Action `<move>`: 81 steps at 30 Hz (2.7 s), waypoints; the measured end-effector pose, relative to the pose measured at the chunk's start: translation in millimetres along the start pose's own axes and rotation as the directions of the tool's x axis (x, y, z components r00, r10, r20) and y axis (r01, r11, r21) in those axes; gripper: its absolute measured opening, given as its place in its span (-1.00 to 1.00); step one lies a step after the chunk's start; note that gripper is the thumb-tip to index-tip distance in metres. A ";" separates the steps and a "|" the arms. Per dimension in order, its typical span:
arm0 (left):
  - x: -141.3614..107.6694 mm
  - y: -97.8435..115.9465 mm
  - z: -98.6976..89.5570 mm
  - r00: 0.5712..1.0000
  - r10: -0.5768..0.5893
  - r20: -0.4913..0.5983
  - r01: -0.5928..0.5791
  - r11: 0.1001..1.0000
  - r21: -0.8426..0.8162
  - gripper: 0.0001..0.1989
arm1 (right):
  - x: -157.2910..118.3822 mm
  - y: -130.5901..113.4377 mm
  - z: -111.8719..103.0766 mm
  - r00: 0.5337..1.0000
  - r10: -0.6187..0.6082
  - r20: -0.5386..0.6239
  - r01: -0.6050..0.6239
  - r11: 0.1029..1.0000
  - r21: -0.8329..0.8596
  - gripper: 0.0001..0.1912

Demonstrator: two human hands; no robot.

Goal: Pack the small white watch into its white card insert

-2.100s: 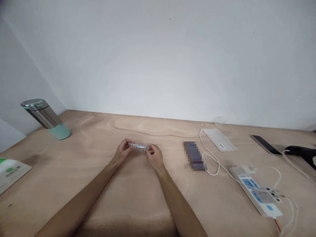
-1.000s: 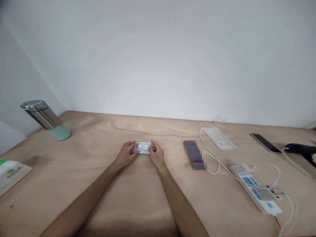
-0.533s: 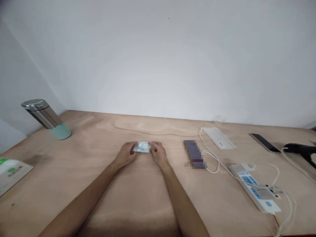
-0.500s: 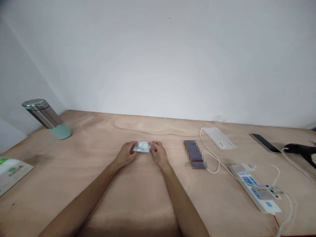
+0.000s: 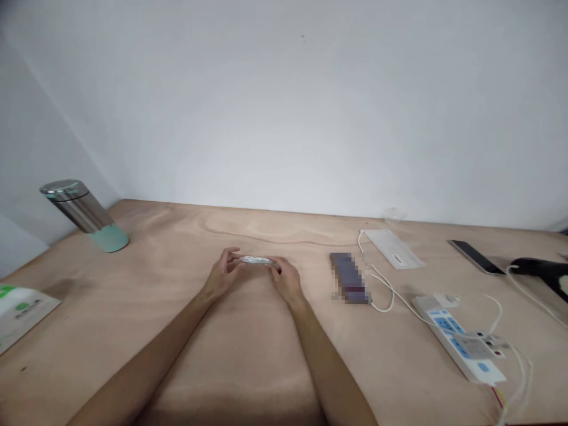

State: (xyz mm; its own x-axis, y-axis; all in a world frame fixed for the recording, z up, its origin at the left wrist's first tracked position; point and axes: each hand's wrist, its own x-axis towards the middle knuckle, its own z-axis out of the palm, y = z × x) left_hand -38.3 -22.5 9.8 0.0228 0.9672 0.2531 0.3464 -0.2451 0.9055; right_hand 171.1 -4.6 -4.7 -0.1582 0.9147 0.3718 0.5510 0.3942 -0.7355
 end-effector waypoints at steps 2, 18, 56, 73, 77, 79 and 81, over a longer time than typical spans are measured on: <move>-0.2 2.1 0.3 0.999 0.008 -0.036 -0.007 0.999 0.033 -0.57 | -0.1 0.0 0.5 0.999 0.035 -0.011 -0.034 0.999 0.008 -0.71; 0.5 -6.8 6.0 0.976 0.193 0.104 -0.219 0.865 0.450 -0.49 | -0.8 -1.7 1.1 0.981 0.192 -0.009 -0.191 0.981 0.040 -0.61; -2.4 -13.4 3.5 0.951 0.114 0.289 -0.283 0.700 0.656 -0.55 | 8.0 20.4 1.9 0.999 0.032 -0.043 -0.036 0.994 -0.107 -0.91; -3.4 -12.0 3.0 0.949 0.089 0.303 -0.276 0.702 0.657 -0.54 | 6.1 20.3 9.3 0.985 -0.171 -0.002 0.170 0.984 0.057 -0.78; -1.8 -13.1 3.2 0.948 0.085 0.306 -0.274 0.705 0.654 -0.54 | 5.7 11.5 7.6 0.992 -0.124 0.008 0.123 0.989 0.086 -0.80; -1.8 -12.5 3.1 0.947 0.074 0.311 -0.271 0.704 0.657 -0.54 | 5.0 9.7 7.7 0.998 -0.064 0.027 0.060 0.992 0.110 -0.82; -2.2 -11.3 2.9 0.947 0.069 0.313 -0.269 0.702 0.659 -0.54 | 4.2 9.3 8.2 0.999 -0.017 0.039 0.011 0.989 0.146 -0.80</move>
State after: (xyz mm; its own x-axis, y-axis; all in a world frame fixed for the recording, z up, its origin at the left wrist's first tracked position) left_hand -39.6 -21.7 -1.9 0.3391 0.9202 0.1955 0.8553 -0.3881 0.3434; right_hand 168.9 3.6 -14.7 -0.1992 0.9107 0.3619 0.4237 0.4131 -0.8061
